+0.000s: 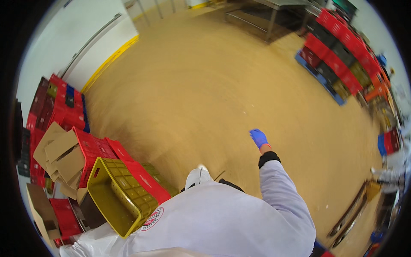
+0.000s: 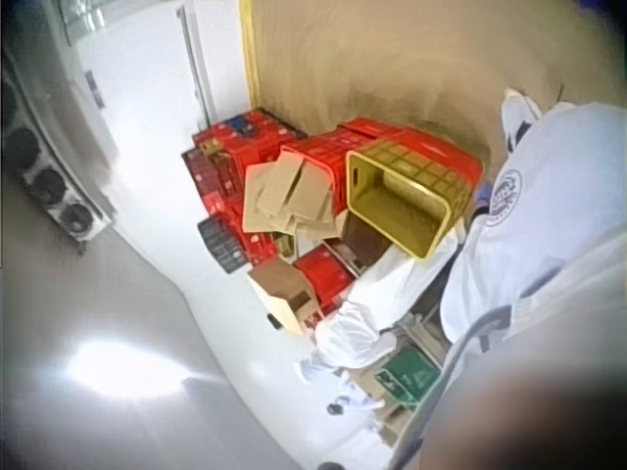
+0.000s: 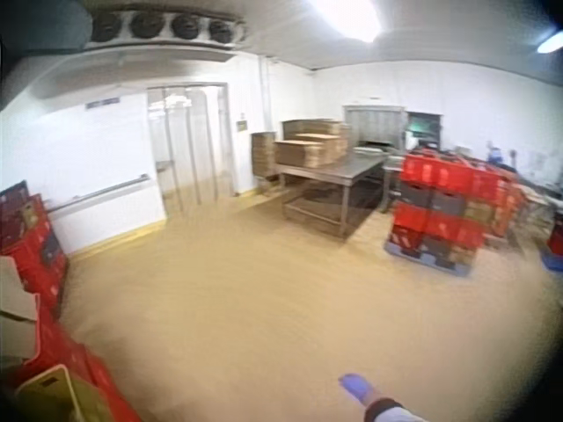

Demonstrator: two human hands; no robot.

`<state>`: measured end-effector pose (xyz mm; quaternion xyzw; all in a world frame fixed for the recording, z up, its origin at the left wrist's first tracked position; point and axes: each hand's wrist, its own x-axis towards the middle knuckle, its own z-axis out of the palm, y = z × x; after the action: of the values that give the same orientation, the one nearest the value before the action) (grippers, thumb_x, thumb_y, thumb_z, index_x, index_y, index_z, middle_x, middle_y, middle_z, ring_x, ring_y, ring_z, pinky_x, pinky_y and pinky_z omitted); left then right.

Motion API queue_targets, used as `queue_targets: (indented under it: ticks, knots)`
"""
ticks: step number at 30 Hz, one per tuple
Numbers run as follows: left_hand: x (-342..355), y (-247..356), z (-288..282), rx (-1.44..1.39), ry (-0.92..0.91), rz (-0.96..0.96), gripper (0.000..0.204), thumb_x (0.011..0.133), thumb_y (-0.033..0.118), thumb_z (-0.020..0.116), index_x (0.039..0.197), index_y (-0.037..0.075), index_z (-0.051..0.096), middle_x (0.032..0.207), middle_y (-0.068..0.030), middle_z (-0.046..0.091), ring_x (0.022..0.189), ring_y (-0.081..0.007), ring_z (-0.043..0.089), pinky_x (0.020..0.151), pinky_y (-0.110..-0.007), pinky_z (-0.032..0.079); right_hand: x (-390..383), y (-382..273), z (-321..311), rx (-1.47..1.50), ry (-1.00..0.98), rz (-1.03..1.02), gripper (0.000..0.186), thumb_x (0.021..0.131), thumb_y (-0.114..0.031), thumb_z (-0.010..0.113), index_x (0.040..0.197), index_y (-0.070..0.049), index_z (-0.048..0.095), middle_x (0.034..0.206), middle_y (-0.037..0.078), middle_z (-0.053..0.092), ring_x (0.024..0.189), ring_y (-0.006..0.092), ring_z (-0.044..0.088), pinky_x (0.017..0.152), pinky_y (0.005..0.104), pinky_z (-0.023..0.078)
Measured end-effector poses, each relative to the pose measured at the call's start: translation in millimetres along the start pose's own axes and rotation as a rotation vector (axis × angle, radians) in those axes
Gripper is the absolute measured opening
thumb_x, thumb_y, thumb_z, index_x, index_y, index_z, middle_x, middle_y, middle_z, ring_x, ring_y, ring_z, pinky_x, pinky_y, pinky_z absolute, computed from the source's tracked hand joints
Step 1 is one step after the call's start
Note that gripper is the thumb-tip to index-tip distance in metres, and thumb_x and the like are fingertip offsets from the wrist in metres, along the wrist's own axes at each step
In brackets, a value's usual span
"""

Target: The person transfers packaged food items from a yellow bin into cardboard boxes on a conveyor belt. They then fold and place cardboard dividers into the boxes and move the filled boxes along the line.

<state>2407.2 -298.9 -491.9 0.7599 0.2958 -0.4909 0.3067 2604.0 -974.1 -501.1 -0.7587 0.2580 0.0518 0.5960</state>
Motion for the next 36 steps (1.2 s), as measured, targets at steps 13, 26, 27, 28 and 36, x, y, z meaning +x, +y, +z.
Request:
queue_targets:
  ticks: [13, 26, 27, 28, 36]
  knots:
    - [222, 543, -390, -0.208, -0.006, 0.38, 0.029, 0.094, 0.032, 0.05, 0.104, 0.007, 0.063, 0.084, -0.0085, 0.063, 0.058, -0.0231, 0.057, 0.051, -0.035, 0.043, 190, 27, 92, -0.359, 0.227, 0.908, 0.034, 0.088, -0.034, 0.055, 0.113, -0.014, 0.068, 0.12, 0.01, 0.063, 0.109, 0.0281, 0.059, 0.09, 0.0441, 0.048]
    - [363, 986, -564, 0.139, -0.056, 0.457, 0.033, 0.093, 0.033, 0.051, 0.106, 0.005, 0.063, 0.082, -0.009, 0.064, 0.061, -0.0212, 0.06, 0.054, -0.035, 0.048, 558, -283, 186, -0.274, 0.267, 0.307, 0.048, 0.088, -0.044, 0.049, 0.11, -0.007, 0.067, 0.116, 0.017, 0.065, 0.111, 0.0363, 0.059, 0.094, 0.0447, 0.045]
    - [374, 996, -566, 0.241, -0.076, 0.469, 0.033, 0.093, 0.032, 0.051, 0.106, 0.004, 0.063, 0.081, -0.0091, 0.064, 0.06, -0.021, 0.06, 0.054, -0.034, 0.048, 589, -352, 195, -0.169, 0.293, 0.261, 0.048, 0.088, -0.045, 0.048, 0.114, -0.008, 0.066, 0.116, 0.016, 0.065, 0.109, 0.0349, 0.06, 0.094, 0.0435, 0.046]
    - [384, 1003, -569, 0.338, -0.099, 0.478, 0.033, 0.093, 0.032, 0.052, 0.105, 0.004, 0.063, 0.081, -0.0091, 0.064, 0.06, -0.0208, 0.06, 0.054, -0.034, 0.048, 600, -429, 198, -0.129, 0.245, 0.209, 0.043, 0.092, -0.043, 0.052, 0.114, -0.008, 0.066, 0.11, 0.013, 0.068, 0.103, 0.0277, 0.063, 0.092, 0.0382, 0.047]
    - [426, 1204, -584, 1.178, -0.14, 0.73, 0.031, 0.092, 0.03, 0.053, 0.102, 0.002, 0.063, 0.076, -0.0096, 0.064, 0.058, -0.0193, 0.06, 0.051, -0.033, 0.049, 559, -402, 218, 0.076, 0.538, 0.367, 0.037, 0.093, -0.037, 0.052, 0.11, -0.007, 0.065, 0.115, 0.014, 0.064, 0.108, 0.0314, 0.058, 0.093, 0.0388, 0.045]
